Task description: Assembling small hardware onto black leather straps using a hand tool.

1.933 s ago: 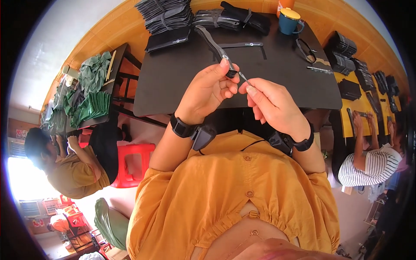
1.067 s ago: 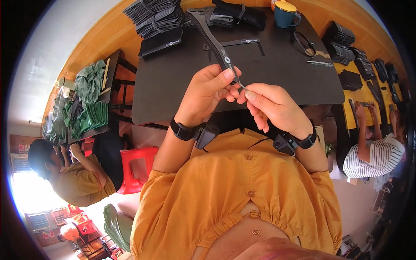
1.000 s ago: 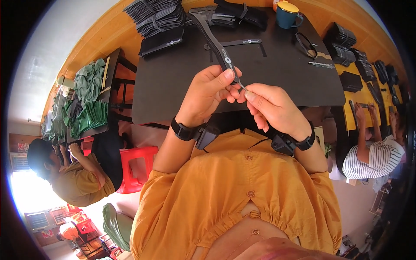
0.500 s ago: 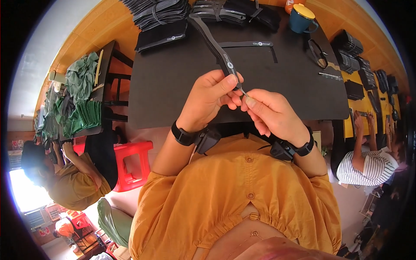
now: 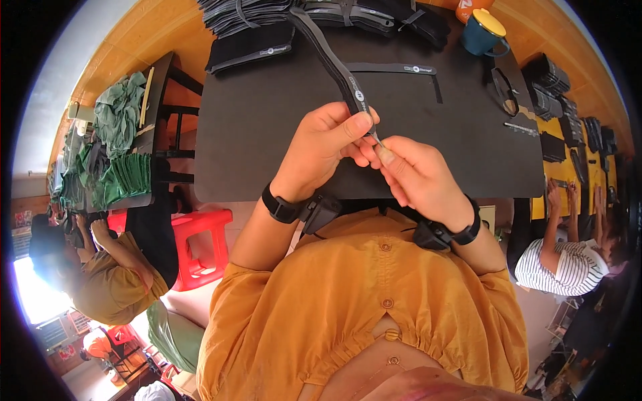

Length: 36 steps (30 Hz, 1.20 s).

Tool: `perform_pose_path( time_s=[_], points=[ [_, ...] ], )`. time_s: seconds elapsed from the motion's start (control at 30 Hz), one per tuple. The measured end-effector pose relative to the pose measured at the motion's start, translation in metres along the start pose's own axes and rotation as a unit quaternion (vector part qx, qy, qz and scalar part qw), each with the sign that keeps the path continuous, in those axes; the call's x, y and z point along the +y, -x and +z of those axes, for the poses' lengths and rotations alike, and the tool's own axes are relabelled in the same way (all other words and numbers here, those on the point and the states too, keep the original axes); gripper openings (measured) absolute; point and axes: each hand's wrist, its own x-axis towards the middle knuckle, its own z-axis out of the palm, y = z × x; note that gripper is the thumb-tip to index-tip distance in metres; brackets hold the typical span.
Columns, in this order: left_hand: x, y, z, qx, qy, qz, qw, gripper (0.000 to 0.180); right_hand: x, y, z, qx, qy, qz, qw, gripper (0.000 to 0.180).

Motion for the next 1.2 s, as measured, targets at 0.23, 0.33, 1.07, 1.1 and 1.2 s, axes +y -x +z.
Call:
perform_pose_path(
  time_s=[0.23, 0.33, 1.07, 1.1, 1.2],
  points=[
    [-0.011, -0.002, -0.004, 0.031, 0.026, 0.026, 0.999, 0.028, 0.016, -0.014, 0.009, 0.136, 0.303, -0.247, 0.91, 0.013],
    [-0.016, 0.001, -0.007, 0.028, 0.028, 0.02, 0.999, 0.028, -0.007, -0.01, -0.013, -0.086, -0.14, 0.138, 0.977, 0.021],
    [-0.015, 0.001, -0.003, 0.021, 0.045, -0.012, 0.999, 0.034, 0.016, -0.021, -0.002, 0.174, 0.056, -0.151, 0.972, 0.011],
    [-0.014, 0.001, -0.003, 0.021, 0.045, -0.012, 0.999, 0.034, 0.018, -0.024, -0.002, 0.186, 0.08, -0.193, 0.96, 0.013],
    [-0.012, 0.002, -0.004, -0.004, 0.024, -0.028, 0.999, 0.033, 0.023, -0.025, -0.003, 0.166, 0.057, -0.191, 0.966, 0.015]
  ],
)
